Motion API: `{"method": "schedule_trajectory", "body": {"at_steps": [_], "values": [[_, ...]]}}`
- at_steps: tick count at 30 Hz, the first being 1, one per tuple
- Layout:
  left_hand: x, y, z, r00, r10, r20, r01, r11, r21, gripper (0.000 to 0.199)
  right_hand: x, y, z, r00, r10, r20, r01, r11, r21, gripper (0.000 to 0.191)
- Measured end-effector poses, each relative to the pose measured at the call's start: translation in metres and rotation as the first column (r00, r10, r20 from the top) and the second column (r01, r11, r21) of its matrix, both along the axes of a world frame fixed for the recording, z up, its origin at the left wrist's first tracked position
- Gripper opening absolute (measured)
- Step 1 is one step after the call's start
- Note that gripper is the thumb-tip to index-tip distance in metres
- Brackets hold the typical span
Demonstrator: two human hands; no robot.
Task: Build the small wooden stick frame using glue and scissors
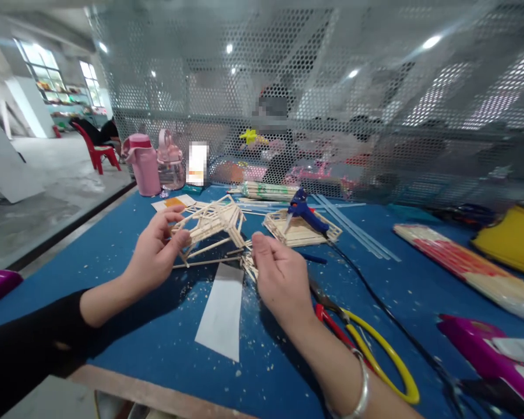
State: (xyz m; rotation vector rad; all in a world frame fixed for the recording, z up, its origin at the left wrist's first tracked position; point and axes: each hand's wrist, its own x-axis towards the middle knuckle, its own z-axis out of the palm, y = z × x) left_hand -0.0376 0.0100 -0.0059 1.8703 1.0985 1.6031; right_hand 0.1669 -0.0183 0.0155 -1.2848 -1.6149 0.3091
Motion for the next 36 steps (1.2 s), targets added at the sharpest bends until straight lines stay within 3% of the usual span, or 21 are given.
{"method": "schedule_trajectory", "body": {"at_steps": [4, 7, 12, 15, 18, 20, 21, 23, 26, 32, 36], "values": [[0.003, -0.002, -0.002, 0.995, -0.030, 0.094, 0.036, 0.997, -0.067, 0.014, -0.005, 0.009, -0.012, 0.928, 0.240, -0.283, -0.268, 0.961, -0.062, 0.042], [0.009, -0.005, -0.006, 0.983, -0.118, 0.141, 0.133, 0.987, -0.095, 0.014, -0.010, 0.012, -0.015, 0.865, 0.341, -0.369, -0.378, 0.925, -0.030, 0.060], [0.022, -0.015, -0.011, 0.978, -0.194, 0.074, 0.204, 0.965, -0.167, 0.012, -0.007, 0.008, -0.004, 0.919, 0.269, -0.289, -0.274, 0.961, 0.025, 0.038], [0.024, -0.016, -0.007, 0.989, -0.107, -0.104, 0.093, 0.987, -0.129, 0.027, -0.001, 0.008, 0.001, 0.929, 0.249, -0.274, -0.255, 0.967, 0.015, 0.033], [0.022, -0.007, 0.008, 0.966, 0.039, -0.257, -0.053, 0.998, -0.046, 0.042, 0.006, 0.012, 0.001, 0.917, 0.264, -0.299, -0.285, 0.958, -0.027, 0.032], [0.022, 0.002, 0.020, 0.985, 0.047, -0.164, -0.065, 0.993, -0.102, 0.036, 0.008, 0.015, -0.002, 0.919, 0.263, -0.293, -0.287, 0.957, -0.041, 0.033], [0.022, 0.007, 0.025, 0.998, -0.017, -0.055, 0.007, 0.983, -0.185, 0.035, 0.009, 0.016, -0.003, 0.921, 0.261, -0.288, -0.287, 0.957, -0.050, 0.034], [0.023, 0.012, 0.029, 0.962, -0.148, 0.231, 0.225, 0.908, -0.355, 0.031, 0.010, 0.017, -0.005, 0.924, 0.256, -0.284, -0.289, 0.954, -0.079, 0.036], [0.024, 0.011, 0.022, 0.876, -0.194, 0.442, 0.383, 0.837, -0.391, 0.016, 0.010, 0.015, -0.006, 0.931, 0.251, -0.265, -0.283, 0.955, -0.089, 0.036], [0.022, 0.001, 0.007, 0.849, -0.272, 0.452, 0.487, 0.734, -0.473, 0.022, 0.006, 0.010, -0.009, 0.917, 0.336, -0.215, -0.367, 0.922, -0.125, 0.032], [0.020, 0.001, 0.009, 0.885, -0.309, 0.349, 0.449, 0.763, -0.464, 0.020, 0.005, 0.010, -0.012, 0.917, 0.336, -0.216, -0.366, 0.924, -0.113, 0.029]]}}
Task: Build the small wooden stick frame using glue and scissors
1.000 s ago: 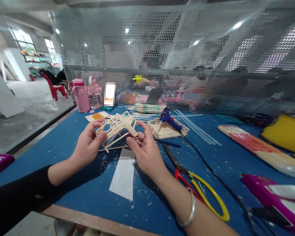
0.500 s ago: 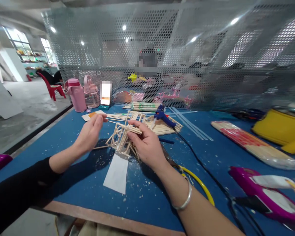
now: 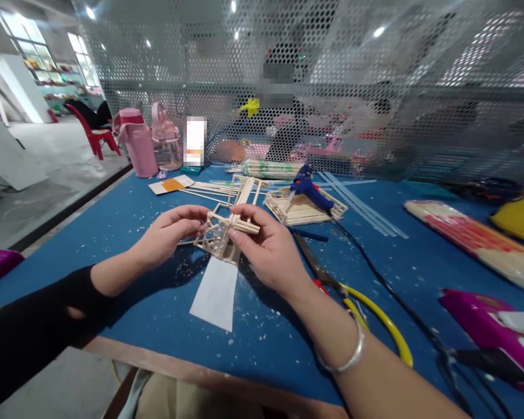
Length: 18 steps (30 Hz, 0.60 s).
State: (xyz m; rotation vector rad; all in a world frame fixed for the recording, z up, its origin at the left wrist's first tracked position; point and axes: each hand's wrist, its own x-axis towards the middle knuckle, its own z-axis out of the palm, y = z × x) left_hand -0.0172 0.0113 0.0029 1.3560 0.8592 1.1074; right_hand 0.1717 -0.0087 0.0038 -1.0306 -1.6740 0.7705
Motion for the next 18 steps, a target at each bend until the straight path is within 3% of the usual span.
{"method": "schedule_trajectory", "body": {"at_steps": [7, 18], "values": [[-0.0039, -0.0008, 0.0021, 0.968, 0.130, -0.213, -0.079, 0.969, 0.234, 0.017, 0.0002, -0.0014, -0.0006, 1.000, -0.001, 0.010, 0.001, 1.000, 0.015, 0.029], [-0.0009, 0.0036, -0.0024, 0.966, 0.137, -0.220, -0.073, 0.958, 0.276, 0.018, -0.0035, -0.0012, -0.0008, 1.000, 0.014, -0.006, -0.014, 1.000, 0.020, 0.029]]}}
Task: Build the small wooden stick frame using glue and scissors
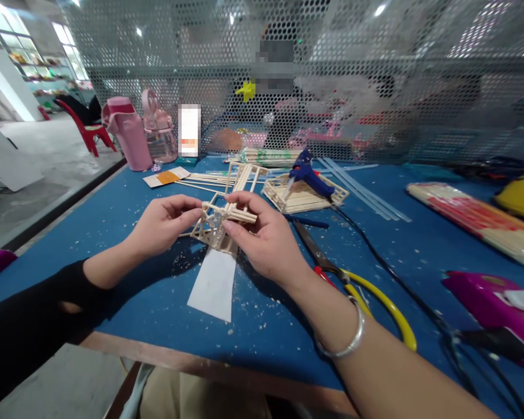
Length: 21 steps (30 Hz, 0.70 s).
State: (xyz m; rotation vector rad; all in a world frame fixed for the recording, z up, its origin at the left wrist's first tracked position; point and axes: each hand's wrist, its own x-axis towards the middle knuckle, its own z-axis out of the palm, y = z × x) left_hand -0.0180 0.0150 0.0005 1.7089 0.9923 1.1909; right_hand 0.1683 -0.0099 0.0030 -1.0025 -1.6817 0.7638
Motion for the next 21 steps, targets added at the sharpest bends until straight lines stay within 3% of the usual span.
{"method": "schedule_trajectory", "body": {"at_steps": [7, 10, 14, 21], "values": [[-0.004, 0.001, 0.002, 0.996, -0.009, 0.088, 0.010, 1.000, -0.008, 0.024, 0.002, 0.000, -0.001, 1.000, -0.013, 0.018, 0.013, 1.000, -0.002, 0.030], [-0.006, 0.003, 0.000, 0.972, -0.096, 0.214, 0.111, 0.992, -0.059, 0.031, 0.002, 0.000, -0.001, 1.000, -0.013, 0.023, 0.013, 1.000, -0.008, 0.031], [-0.003, 0.006, -0.004, 0.919, -0.242, 0.312, 0.303, 0.939, -0.162, 0.046, 0.001, 0.000, 0.000, 1.000, -0.008, -0.004, 0.008, 1.000, -0.012, 0.031], [0.002, 0.008, -0.009, 0.885, -0.274, 0.377, 0.347, 0.927, -0.141, 0.055, 0.000, -0.001, 0.000, 1.000, -0.010, 0.000, 0.010, 1.000, -0.002, 0.031]]}}
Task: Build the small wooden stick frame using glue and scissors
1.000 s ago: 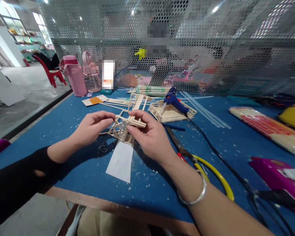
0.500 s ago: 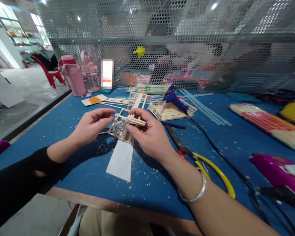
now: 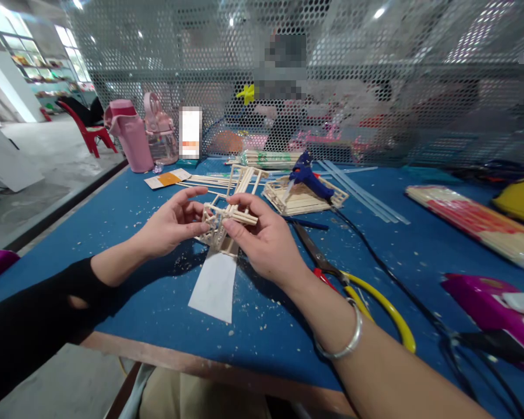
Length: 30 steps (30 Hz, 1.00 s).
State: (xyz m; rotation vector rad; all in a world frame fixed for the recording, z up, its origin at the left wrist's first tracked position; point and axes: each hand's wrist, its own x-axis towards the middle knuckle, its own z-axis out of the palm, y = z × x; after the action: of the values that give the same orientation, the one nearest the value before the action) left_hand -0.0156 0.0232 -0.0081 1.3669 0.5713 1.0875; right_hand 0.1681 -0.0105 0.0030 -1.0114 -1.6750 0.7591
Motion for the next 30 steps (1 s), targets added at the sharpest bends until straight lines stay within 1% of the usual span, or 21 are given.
{"method": "schedule_trajectory", "body": {"at_steps": [4, 8, 14, 20, 23, 27, 28, 30], "values": [[0.000, 0.001, 0.000, 1.000, 0.019, 0.001, -0.019, 1.000, 0.014, 0.057, 0.000, 0.000, -0.001, 1.000, -0.002, 0.007, 0.002, 1.000, 0.002, 0.031], [0.000, 0.000, 0.002, 0.999, 0.043, -0.026, -0.042, 0.999, 0.024, 0.054, 0.000, 0.001, -0.001, 1.000, -0.004, 0.020, 0.004, 1.000, 0.007, 0.031], [0.002, -0.001, 0.001, 1.000, 0.022, -0.020, -0.021, 0.999, 0.027, 0.048, -0.001, 0.001, 0.000, 1.000, 0.009, 0.005, -0.009, 1.000, -0.002, 0.031], [0.000, -0.002, 0.002, 0.997, 0.067, -0.032, -0.068, 0.998, -0.019, 0.055, -0.001, 0.000, 0.001, 1.000, -0.004, 0.015, 0.004, 1.000, -0.005, 0.029], [-0.002, -0.002, 0.005, 0.996, 0.090, -0.020, -0.091, 0.994, -0.057, 0.046, 0.000, -0.001, 0.001, 1.000, -0.018, 0.026, 0.017, 1.000, 0.005, 0.028], [-0.002, -0.003, 0.009, 0.981, 0.189, -0.030, -0.192, 0.976, -0.104, 0.020, 0.000, -0.001, 0.001, 0.999, -0.020, 0.026, 0.019, 1.000, 0.009, 0.025], [-0.002, -0.003, 0.010, 0.981, 0.191, -0.045, -0.195, 0.974, -0.117, 0.015, 0.000, 0.000, 0.001, 0.999, -0.018, 0.027, 0.017, 1.000, 0.009, 0.025], [-0.003, -0.005, 0.011, 0.985, 0.156, -0.075, -0.165, 0.979, -0.123, 0.012, 0.000, 0.000, 0.001, 0.999, -0.013, 0.036, 0.013, 1.000, 0.012, 0.023]]}}
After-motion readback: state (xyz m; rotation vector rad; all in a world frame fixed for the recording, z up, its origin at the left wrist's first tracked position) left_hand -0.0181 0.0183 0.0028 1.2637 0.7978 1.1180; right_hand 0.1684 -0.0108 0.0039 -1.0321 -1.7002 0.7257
